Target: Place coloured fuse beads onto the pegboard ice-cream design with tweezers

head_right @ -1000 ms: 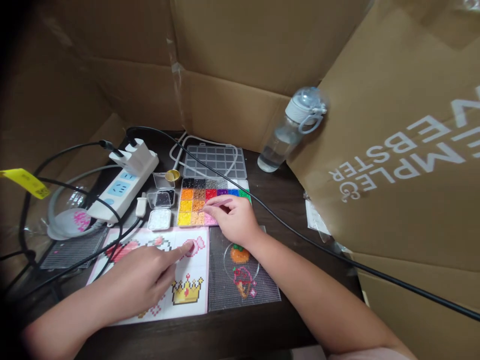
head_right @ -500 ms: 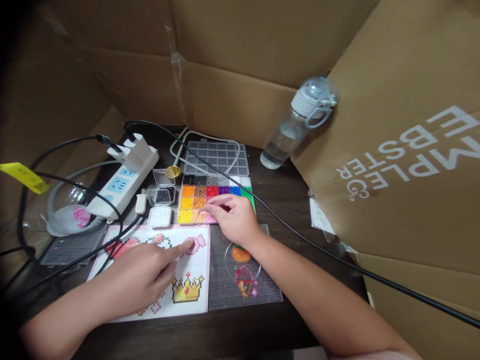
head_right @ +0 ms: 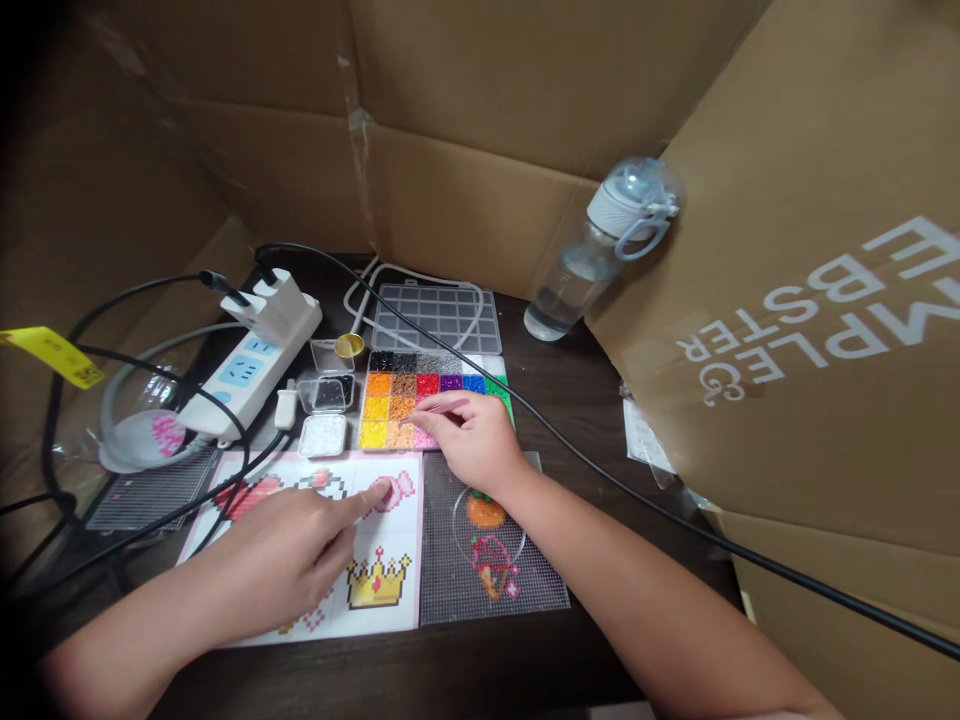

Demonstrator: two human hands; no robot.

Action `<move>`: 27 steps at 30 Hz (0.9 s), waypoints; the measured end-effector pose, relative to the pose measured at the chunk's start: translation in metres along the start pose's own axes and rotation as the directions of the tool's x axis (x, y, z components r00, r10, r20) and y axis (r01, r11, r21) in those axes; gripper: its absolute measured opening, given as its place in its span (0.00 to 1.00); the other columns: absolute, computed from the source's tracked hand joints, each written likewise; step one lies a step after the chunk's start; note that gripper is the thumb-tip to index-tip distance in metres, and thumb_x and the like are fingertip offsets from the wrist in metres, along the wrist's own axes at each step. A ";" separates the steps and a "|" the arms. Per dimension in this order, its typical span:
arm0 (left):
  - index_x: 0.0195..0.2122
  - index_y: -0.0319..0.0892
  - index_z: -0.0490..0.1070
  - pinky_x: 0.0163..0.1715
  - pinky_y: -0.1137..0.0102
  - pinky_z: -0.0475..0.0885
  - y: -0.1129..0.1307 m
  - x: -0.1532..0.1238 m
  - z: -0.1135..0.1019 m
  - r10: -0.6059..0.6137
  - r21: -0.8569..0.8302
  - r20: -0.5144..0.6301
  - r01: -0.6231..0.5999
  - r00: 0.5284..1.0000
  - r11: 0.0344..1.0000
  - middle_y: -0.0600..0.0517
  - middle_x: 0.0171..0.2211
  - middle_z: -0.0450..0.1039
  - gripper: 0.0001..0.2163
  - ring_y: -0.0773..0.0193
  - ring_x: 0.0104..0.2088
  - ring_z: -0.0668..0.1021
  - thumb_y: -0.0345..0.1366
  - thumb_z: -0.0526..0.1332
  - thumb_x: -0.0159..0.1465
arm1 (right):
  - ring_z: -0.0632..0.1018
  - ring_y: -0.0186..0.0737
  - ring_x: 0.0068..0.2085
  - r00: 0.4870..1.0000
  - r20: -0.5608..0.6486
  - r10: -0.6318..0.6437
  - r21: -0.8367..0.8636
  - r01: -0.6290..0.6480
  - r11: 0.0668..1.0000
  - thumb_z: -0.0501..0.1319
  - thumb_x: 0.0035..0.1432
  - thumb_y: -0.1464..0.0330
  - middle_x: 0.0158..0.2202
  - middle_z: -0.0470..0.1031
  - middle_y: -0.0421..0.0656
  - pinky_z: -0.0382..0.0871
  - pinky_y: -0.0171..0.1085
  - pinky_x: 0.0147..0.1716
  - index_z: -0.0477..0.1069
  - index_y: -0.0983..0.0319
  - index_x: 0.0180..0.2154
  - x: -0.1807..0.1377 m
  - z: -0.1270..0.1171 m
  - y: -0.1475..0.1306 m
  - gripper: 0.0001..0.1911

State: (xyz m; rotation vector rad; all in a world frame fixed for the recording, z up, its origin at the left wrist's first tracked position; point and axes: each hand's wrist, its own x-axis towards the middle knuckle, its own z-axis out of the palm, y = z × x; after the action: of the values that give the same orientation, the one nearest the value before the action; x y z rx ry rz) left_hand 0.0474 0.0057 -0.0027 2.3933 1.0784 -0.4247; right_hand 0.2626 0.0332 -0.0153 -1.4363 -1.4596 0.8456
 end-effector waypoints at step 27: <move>0.67 0.44 0.57 0.30 0.61 0.70 0.000 0.000 0.000 0.002 0.015 -0.007 -0.002 1.000 1.000 0.44 0.30 0.79 0.26 0.49 0.33 0.81 0.34 0.44 0.67 | 0.82 0.39 0.32 0.997 -0.058 -0.051 -0.017 0.050 0.999 0.67 0.51 0.70 0.30 0.83 0.43 0.78 0.36 0.32 0.80 0.60 0.27 0.003 0.001 0.005 0.03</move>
State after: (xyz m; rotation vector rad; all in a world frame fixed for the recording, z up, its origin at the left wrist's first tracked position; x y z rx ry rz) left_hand 0.0470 0.0059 -0.0026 2.4105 1.0793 -0.4251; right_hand 0.2643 0.0371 -0.0199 -1.4181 -1.4553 0.7572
